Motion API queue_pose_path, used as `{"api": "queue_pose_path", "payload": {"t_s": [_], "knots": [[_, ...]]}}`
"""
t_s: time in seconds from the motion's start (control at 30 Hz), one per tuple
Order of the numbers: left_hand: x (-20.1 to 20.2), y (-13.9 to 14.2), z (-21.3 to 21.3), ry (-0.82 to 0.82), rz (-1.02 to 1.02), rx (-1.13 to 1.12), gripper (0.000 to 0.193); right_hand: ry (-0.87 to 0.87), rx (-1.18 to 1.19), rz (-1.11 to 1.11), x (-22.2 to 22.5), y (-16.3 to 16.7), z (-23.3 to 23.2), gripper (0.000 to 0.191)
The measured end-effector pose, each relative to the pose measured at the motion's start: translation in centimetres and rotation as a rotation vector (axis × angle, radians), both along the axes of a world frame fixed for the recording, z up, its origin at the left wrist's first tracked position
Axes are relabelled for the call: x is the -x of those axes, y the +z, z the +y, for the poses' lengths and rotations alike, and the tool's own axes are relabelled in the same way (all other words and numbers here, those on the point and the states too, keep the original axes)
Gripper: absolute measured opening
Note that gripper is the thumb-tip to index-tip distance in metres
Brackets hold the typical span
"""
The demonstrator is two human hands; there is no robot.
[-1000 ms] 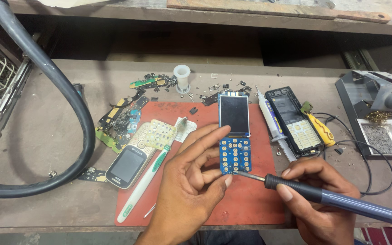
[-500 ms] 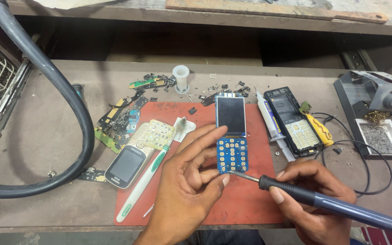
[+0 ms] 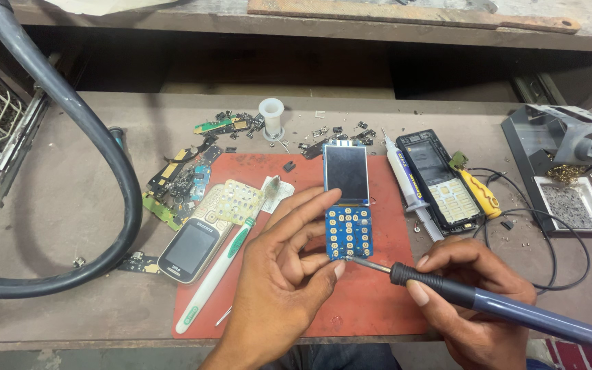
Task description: The person uses a soldering iron and tweezers to work on a mobile phone circuit board. They apply solder to specific points on the board, occasionally cleaning the soldering iron tip on a sponge.
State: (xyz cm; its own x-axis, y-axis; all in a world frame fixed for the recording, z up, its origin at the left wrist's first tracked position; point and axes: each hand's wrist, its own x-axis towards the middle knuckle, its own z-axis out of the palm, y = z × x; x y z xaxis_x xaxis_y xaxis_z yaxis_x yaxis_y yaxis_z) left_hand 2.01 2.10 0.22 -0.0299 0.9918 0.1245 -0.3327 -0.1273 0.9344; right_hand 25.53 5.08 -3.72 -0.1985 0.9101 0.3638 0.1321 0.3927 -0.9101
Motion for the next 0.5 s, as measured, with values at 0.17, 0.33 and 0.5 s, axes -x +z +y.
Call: {"api": "queue_pose_path", "payload": {"t_s": [0.17, 0.33, 0.5], "knots": [[-0.04, 0.00, -0.08, 0.004, 0.008, 0.003, 0.069, -0.007, 0.023, -0.030, 0.03, 0.09, 0.03, 0.023], [-0.09, -0.11, -0.12, 0.010, 0.011, -0.012, 0.069, -0.010, 0.031, -0.015, 0.17, 0.15, -0.02, 0.023], [-0.05, -0.23, -0.12, 0.006, -0.008, -0.024, 0.069, -0.025, 0.011, -0.019, 0.35, 0.20, -0.24, 0.023]]}}
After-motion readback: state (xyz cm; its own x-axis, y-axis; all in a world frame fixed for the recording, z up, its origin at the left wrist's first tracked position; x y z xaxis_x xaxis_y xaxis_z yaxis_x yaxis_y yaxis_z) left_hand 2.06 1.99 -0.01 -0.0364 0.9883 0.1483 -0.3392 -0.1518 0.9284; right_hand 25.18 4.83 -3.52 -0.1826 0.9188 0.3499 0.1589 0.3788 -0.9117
